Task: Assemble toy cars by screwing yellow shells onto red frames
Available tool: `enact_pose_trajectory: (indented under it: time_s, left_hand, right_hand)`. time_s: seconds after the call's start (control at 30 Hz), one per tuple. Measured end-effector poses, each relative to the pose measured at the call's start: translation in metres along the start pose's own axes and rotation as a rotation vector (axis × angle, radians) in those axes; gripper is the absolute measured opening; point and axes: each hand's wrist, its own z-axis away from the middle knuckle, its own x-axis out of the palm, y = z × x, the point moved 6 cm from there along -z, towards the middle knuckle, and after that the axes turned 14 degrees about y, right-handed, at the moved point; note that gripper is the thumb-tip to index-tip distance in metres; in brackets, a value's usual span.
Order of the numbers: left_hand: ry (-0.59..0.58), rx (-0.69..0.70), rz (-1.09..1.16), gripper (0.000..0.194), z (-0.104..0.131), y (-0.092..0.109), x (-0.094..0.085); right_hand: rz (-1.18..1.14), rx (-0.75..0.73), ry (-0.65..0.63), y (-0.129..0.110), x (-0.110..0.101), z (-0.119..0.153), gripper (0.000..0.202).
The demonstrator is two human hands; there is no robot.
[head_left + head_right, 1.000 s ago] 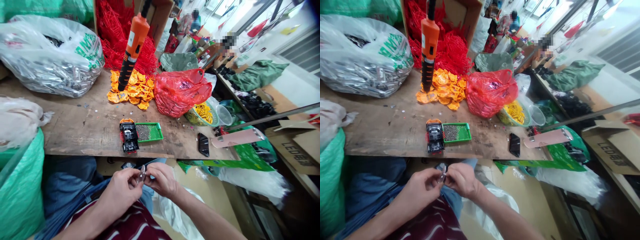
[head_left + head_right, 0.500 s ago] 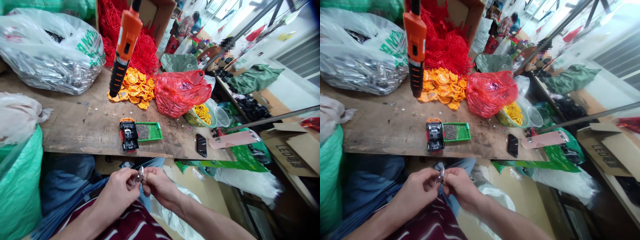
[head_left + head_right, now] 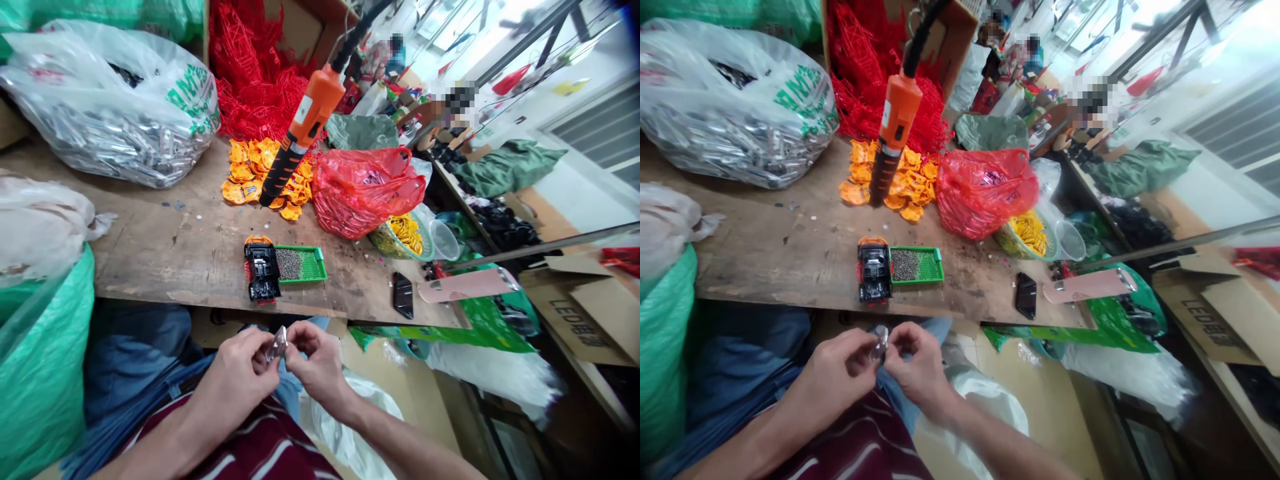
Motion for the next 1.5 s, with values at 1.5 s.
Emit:
enact_pose_trajectory:
  time_s: [1.5]
  left_hand:
    - [0.029,-0.080,0.151,0.017,-0.002,-0.020,-0.007]
  right_hand:
    - [0.196,-0.462,0.033,-0.034,0.015,-0.004,0.013]
